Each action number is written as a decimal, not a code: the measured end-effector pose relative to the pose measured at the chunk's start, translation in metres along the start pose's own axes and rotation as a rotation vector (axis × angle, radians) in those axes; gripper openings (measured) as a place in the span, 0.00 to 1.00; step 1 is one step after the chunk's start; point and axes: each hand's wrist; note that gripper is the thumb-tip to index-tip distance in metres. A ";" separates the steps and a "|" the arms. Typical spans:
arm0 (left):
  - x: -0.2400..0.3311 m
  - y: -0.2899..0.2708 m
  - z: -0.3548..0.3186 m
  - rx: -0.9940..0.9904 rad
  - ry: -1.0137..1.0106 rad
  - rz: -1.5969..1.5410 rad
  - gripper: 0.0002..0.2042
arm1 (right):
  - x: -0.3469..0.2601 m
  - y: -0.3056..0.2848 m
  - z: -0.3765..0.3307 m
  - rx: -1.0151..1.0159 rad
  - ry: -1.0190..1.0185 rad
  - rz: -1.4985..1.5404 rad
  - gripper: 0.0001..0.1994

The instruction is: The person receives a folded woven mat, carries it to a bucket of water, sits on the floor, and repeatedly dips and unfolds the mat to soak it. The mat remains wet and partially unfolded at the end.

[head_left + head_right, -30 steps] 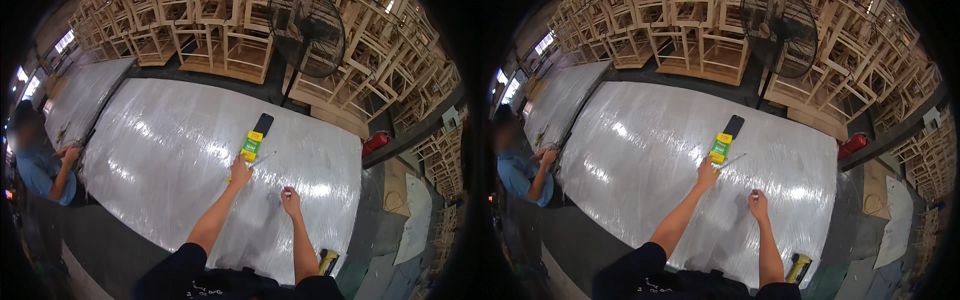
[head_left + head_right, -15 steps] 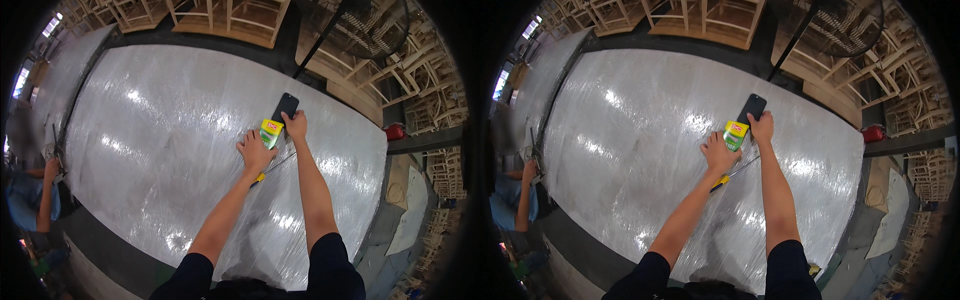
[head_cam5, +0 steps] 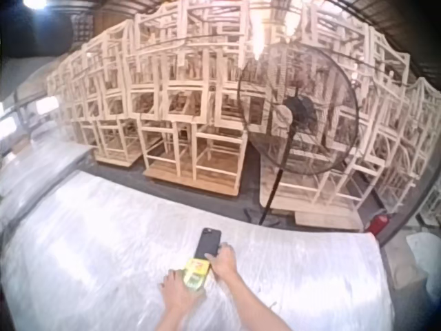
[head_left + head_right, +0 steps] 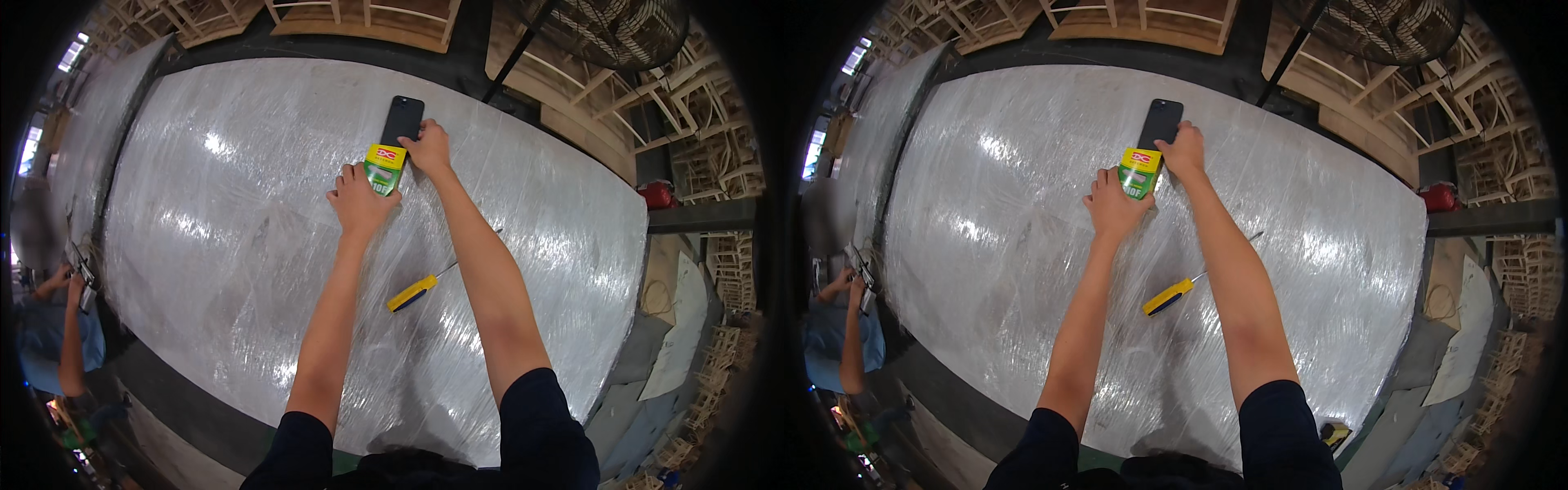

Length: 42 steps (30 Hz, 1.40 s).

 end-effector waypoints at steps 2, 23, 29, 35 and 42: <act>-0.003 0.000 0.003 -0.008 -0.001 0.027 0.38 | -0.010 0.007 0.003 -0.058 0.057 0.029 0.29; 0.005 -0.009 -0.212 -0.312 0.464 0.090 0.20 | 0.014 -0.261 -0.628 -0.506 0.438 0.258 0.06; -0.030 -0.053 -0.299 -0.463 0.389 -0.105 0.18 | 0.046 -0.262 -0.669 -0.232 0.335 0.164 0.06; -0.093 -0.109 -0.375 -0.129 0.190 -0.411 0.15 | 0.053 -0.236 -0.681 -0.136 0.165 0.079 0.06; -0.123 -0.122 -0.344 0.045 -0.103 -0.452 0.16 | 0.051 -0.233 -0.687 -0.111 0.145 -0.022 0.06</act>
Point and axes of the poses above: each hand's wrist, its own z-axis towards the middle knuckle, its own y-axis out of the palm, x = y × z, and after that the axes turned 4 degrees about z, right-handed
